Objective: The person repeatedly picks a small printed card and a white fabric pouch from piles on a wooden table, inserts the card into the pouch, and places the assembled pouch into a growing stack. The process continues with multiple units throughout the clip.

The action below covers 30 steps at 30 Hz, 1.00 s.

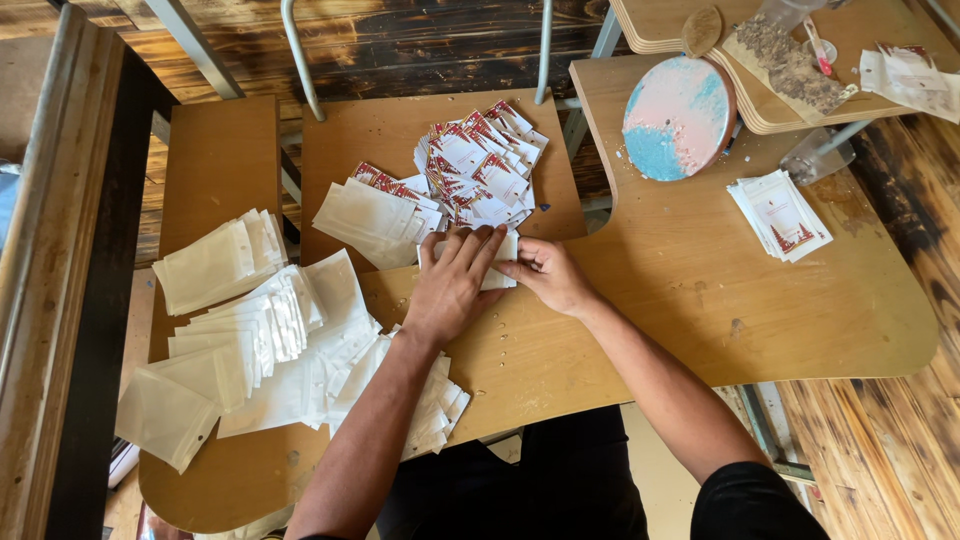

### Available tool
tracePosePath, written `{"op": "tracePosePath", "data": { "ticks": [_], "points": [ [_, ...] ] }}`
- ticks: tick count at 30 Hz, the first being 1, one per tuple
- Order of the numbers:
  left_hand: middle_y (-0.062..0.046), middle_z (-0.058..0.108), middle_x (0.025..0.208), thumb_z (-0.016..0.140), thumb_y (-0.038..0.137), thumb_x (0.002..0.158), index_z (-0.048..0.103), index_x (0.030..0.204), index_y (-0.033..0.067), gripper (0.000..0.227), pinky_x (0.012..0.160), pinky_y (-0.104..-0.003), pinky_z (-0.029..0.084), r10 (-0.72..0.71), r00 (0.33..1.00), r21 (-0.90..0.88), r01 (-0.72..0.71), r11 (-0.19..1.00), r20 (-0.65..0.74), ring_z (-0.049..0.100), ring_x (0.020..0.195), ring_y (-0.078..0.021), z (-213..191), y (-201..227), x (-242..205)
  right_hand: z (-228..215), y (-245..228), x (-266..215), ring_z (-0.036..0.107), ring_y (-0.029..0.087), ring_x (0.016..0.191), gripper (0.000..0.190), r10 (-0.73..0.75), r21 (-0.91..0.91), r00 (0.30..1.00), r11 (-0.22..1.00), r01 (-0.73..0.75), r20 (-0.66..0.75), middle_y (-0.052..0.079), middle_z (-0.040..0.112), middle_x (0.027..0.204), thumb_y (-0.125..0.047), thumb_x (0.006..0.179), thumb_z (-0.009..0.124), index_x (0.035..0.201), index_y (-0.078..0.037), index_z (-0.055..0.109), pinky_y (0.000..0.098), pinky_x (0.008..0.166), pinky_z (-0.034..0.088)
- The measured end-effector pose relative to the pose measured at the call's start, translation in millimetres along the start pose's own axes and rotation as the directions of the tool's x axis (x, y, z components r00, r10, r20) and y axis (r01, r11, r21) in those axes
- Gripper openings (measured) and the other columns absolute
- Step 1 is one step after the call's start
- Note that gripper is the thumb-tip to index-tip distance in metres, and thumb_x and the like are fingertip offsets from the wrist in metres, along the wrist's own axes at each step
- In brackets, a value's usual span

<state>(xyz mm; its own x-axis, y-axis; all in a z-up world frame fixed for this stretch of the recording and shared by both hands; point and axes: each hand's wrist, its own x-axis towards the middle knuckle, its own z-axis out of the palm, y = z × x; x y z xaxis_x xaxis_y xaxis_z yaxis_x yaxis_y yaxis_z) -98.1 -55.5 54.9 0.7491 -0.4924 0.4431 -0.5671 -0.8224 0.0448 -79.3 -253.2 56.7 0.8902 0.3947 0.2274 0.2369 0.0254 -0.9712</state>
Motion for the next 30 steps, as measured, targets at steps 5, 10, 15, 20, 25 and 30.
{"op": "tracePosePath", "data": {
  "ticks": [5,10,15,20,25,30],
  "points": [
    [0.005,0.049,0.141,0.082,0.052,0.077,0.033,0.160,0.0249,0.101,0.100,-0.045,0.026,-0.036,0.998,-0.004,0.036,0.999,0.052,0.044,0.123,-0.0123,5,-1,-5,5,-14,0,0.058,0.004,0.076,0.010,0.013,-0.047,1.000,0.999,-0.013,0.000,0.003,0.075,0.080,-0.014,0.095,0.075,0.101,-0.006,0.073,0.0218,0.072,0.053],
    [0.001,0.049,0.140,0.081,0.046,0.080,0.036,0.159,0.0202,0.095,0.096,-0.043,0.028,-0.038,0.995,-0.090,0.046,0.995,0.089,0.043,0.123,-0.0165,-6,0,-3,9,-33,2,0.053,0.002,0.071,0.010,0.003,-0.080,1.000,0.997,-0.002,0.008,-0.002,0.069,0.072,-0.018,0.095,0.075,0.093,-0.009,0.071,0.0190,0.066,0.048],
    [0.002,0.050,0.134,0.079,0.048,0.082,0.039,0.157,0.0208,0.089,0.089,-0.042,0.028,-0.045,0.995,-0.122,0.056,0.991,0.090,0.043,0.116,-0.0173,-3,-1,-4,1,-17,-1,0.050,0.002,0.065,0.018,0.030,-0.125,0.999,0.992,-0.025,0.034,-0.002,0.065,0.067,-0.021,0.094,0.078,0.086,-0.011,0.066,0.0169,0.059,0.041],
    [0.004,0.055,0.124,0.076,0.049,0.082,0.052,0.146,0.0208,0.075,0.088,-0.039,0.028,-0.009,0.999,-0.085,0.005,0.996,-0.045,0.048,0.113,-0.0140,-5,-4,-3,4,-35,-1,0.052,0.003,0.065,0.021,0.050,-0.107,0.997,0.993,-0.044,0.057,-0.002,0.065,0.070,-0.024,0.092,0.080,0.087,-0.011,0.066,0.0168,0.060,0.042],
    [0.005,0.063,0.116,0.076,0.046,0.083,0.060,0.139,0.0214,0.063,0.091,-0.041,0.028,0.021,0.979,-0.107,-0.044,0.993,-0.204,0.055,0.112,-0.0132,-9,-5,0,-2,-16,-4,0.053,0.005,0.068,0.023,0.047,-0.113,0.996,0.993,-0.039,0.070,-0.001,0.062,0.073,-0.024,0.093,0.079,0.089,-0.007,0.064,0.0179,0.061,0.043],
    [0.003,0.062,0.126,0.082,0.044,0.077,0.060,0.140,0.0230,0.070,0.102,-0.048,0.026,0.021,0.979,-0.104,-0.042,0.994,-0.203,0.050,0.127,-0.0167,-9,-9,-2,-29,37,-7,0.060,0.010,0.076,0.006,0.030,-0.090,0.993,0.996,-0.020,0.112,0.003,0.070,0.083,-0.012,0.095,0.070,0.097,-0.007,0.068,0.0267,0.075,0.053]
  ]
}}
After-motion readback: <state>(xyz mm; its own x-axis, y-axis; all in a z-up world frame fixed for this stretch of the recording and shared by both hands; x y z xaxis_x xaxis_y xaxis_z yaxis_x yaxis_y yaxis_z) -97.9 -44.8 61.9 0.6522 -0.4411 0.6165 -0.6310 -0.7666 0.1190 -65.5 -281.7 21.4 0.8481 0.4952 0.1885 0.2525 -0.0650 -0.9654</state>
